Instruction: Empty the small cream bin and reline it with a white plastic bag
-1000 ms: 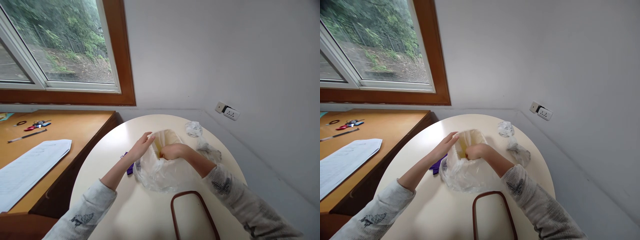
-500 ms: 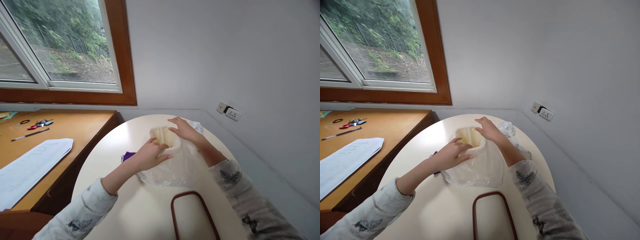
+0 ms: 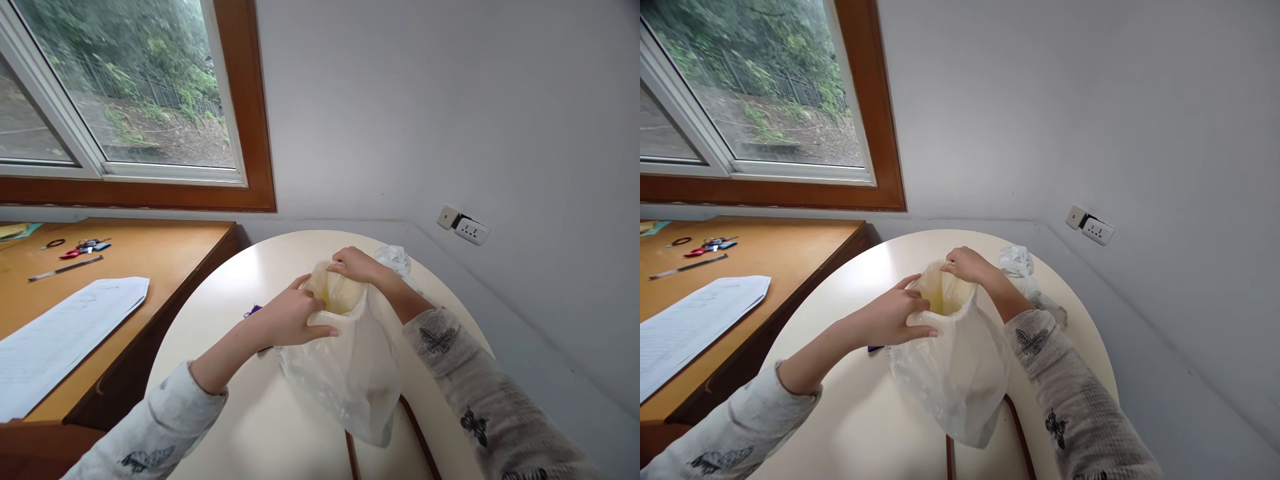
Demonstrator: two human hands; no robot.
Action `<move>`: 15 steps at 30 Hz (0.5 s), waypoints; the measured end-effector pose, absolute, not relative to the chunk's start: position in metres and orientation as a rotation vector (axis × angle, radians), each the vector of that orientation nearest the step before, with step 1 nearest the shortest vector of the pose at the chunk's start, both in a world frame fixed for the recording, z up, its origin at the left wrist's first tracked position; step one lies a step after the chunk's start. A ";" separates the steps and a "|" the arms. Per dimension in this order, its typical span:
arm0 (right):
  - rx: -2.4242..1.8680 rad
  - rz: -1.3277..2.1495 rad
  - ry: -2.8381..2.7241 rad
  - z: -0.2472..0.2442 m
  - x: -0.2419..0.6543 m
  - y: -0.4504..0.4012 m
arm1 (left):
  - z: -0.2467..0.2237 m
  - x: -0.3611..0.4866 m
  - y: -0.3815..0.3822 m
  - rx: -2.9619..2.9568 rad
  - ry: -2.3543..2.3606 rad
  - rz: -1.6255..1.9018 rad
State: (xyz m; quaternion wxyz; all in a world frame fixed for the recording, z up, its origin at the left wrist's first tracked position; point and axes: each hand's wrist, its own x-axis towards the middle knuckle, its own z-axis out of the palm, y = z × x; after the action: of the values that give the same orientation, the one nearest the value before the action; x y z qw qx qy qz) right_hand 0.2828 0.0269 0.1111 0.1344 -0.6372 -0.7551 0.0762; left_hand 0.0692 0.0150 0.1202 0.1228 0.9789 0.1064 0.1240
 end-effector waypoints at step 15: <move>-1.902 0.614 -2.536 0.133 0.248 -0.001 | 0.091 0.070 0.005 2.939 0.258 0.568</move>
State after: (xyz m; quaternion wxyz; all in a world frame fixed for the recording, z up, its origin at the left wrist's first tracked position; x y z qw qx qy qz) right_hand 0.2482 -0.0009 0.1328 -0.0437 -0.5886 -0.7846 0.1899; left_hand 0.0695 0.0049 0.0911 0.0683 0.9759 0.0858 0.1887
